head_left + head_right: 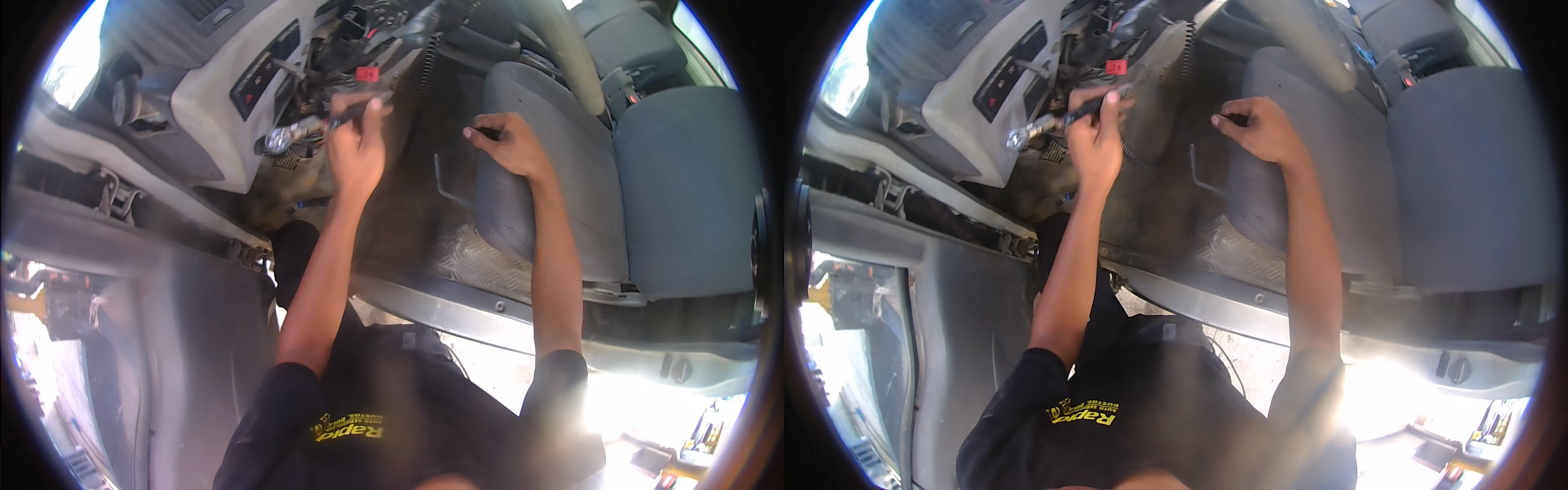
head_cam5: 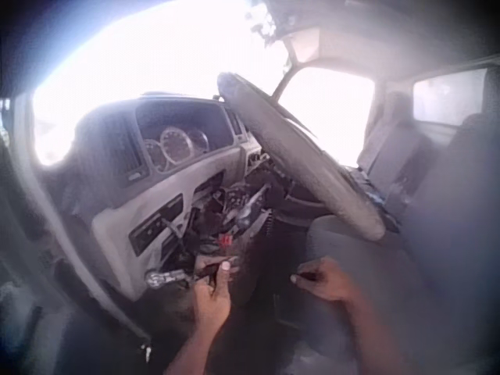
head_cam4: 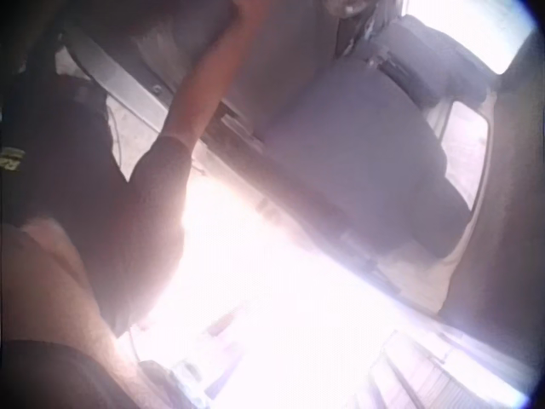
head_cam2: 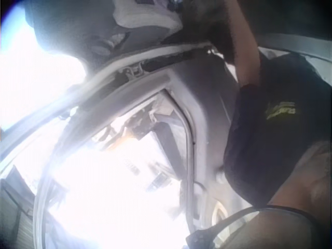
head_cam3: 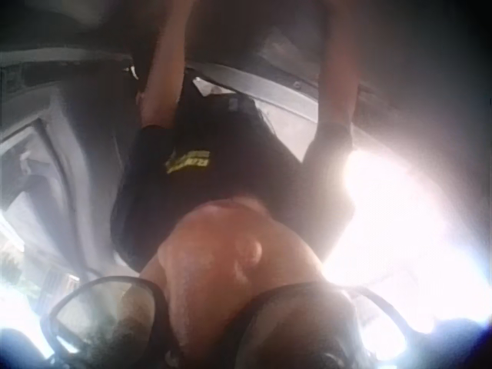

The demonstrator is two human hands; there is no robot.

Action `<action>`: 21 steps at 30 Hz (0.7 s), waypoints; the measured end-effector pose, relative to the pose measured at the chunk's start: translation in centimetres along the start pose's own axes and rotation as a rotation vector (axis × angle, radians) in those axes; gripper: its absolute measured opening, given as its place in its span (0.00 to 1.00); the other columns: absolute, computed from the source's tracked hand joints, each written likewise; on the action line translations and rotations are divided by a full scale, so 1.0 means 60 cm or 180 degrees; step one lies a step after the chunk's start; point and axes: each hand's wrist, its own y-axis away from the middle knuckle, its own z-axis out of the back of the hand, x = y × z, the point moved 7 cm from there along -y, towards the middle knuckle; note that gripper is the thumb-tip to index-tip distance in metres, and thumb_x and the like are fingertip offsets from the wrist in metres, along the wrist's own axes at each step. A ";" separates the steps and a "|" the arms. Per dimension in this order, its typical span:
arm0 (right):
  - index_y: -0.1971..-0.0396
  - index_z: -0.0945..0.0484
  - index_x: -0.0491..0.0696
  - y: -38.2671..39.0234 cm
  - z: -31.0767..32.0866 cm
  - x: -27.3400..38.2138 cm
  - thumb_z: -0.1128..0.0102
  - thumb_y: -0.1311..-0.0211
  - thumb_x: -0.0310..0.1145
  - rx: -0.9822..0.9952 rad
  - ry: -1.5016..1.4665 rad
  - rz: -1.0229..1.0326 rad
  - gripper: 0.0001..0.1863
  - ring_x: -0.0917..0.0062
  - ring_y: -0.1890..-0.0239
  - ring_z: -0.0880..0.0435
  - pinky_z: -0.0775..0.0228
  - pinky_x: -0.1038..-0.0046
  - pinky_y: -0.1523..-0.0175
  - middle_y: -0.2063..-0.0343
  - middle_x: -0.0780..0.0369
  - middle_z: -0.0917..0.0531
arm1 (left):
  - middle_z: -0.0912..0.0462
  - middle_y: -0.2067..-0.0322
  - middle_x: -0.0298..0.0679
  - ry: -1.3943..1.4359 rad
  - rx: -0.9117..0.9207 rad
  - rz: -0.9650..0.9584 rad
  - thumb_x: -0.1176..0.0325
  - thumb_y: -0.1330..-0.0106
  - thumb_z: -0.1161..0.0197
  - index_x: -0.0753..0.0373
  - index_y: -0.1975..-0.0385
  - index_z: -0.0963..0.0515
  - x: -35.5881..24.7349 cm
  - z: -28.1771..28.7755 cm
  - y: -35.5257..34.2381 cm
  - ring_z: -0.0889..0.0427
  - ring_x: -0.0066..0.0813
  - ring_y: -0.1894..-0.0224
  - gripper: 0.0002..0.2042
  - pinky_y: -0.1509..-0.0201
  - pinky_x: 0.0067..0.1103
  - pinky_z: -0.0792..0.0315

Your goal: The person works inside a vehicle cabin, using a test light and a ratchet to diagnose and adjust wiring under the dashboard. They connect the test light to various points, observe illumination, and manipulate connectors and fasteners in the steering column area.

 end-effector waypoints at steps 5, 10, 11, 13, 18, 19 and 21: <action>0.54 0.09 0.48 -0.001 -0.002 -0.003 0.31 0.29 0.41 -0.0228 -0.0227 -0.0019 0.14 0.66 0.62 0.12 0.21 0.64 0.50 0.62 0.57 0.08 | 0.10 0.55 0.43 -0.0501 0.1180 0.0232 0.72 0.19 0.38 0.68 0.53 0.20 -0.008 0.061 0.123 0.08 0.30 0.56 0.06 0.51 0.23 0.18; 0.39 0.17 0.46 -0.099 0.030 -0.043 0.41 0.20 0.37 -0.0664 -0.1706 -0.0046 0.17 0.77 0.53 0.14 0.23 0.69 0.49 0.49 0.65 0.12 | 0.10 0.53 0.46 -0.0005 0.0407 0.0732 0.70 0.19 0.38 0.67 0.48 0.21 0.034 0.195 0.208 0.10 0.33 0.54 0.08 0.44 0.27 0.18; 0.36 0.19 0.46 -0.143 0.043 -0.055 0.43 0.19 0.36 -0.0839 -0.2194 -0.0194 0.19 0.77 0.50 0.14 0.22 0.69 0.48 0.47 0.65 0.13 | 0.11 0.52 0.45 0.0318 0.0085 0.0953 0.70 0.18 0.38 0.67 0.47 0.22 0.056 0.222 0.229 0.10 0.35 0.53 0.09 0.43 0.28 0.19; 0.34 0.22 0.45 -0.228 0.052 -0.077 0.47 0.17 0.35 -0.1068 -0.2851 -0.0346 0.19 0.77 0.48 0.14 0.22 0.69 0.47 0.43 0.66 0.14 | 0.12 0.50 0.45 0.0339 -0.0209 0.1174 0.69 0.17 0.39 0.67 0.46 0.23 0.086 0.263 0.269 0.10 0.36 0.52 0.09 0.40 0.29 0.19; 0.37 0.21 0.49 -0.374 0.017 -0.141 0.43 0.18 0.39 -0.1213 -0.3883 -0.0046 0.18 0.78 0.50 0.14 0.21 0.71 0.47 0.48 0.66 0.14 | 0.13 0.49 0.47 -0.0064 -0.0403 0.1062 0.69 0.17 0.42 0.68 0.49 0.23 0.117 0.303 0.347 0.11 0.37 0.50 0.08 0.39 0.30 0.20; 0.37 0.21 0.50 -0.390 0.003 -0.108 0.41 0.19 0.40 -0.1175 -0.4074 0.0064 0.18 0.77 0.49 0.15 0.22 0.70 0.45 0.48 0.66 0.14 | 0.13 0.48 0.48 -0.0405 -0.0310 0.1048 0.70 0.17 0.43 0.69 0.50 0.22 0.113 0.318 0.365 0.11 0.36 0.50 0.08 0.39 0.30 0.20; 0.35 0.22 0.50 -0.380 -0.010 -0.069 0.36 0.22 0.42 -0.1168 -0.4040 0.0212 0.21 0.75 0.44 0.17 0.26 0.65 0.37 0.45 0.65 0.16 | 0.14 0.48 0.48 -0.0738 -0.0312 0.1047 0.70 0.17 0.43 0.69 0.51 0.22 0.126 0.348 0.377 0.11 0.36 0.51 0.08 0.39 0.30 0.20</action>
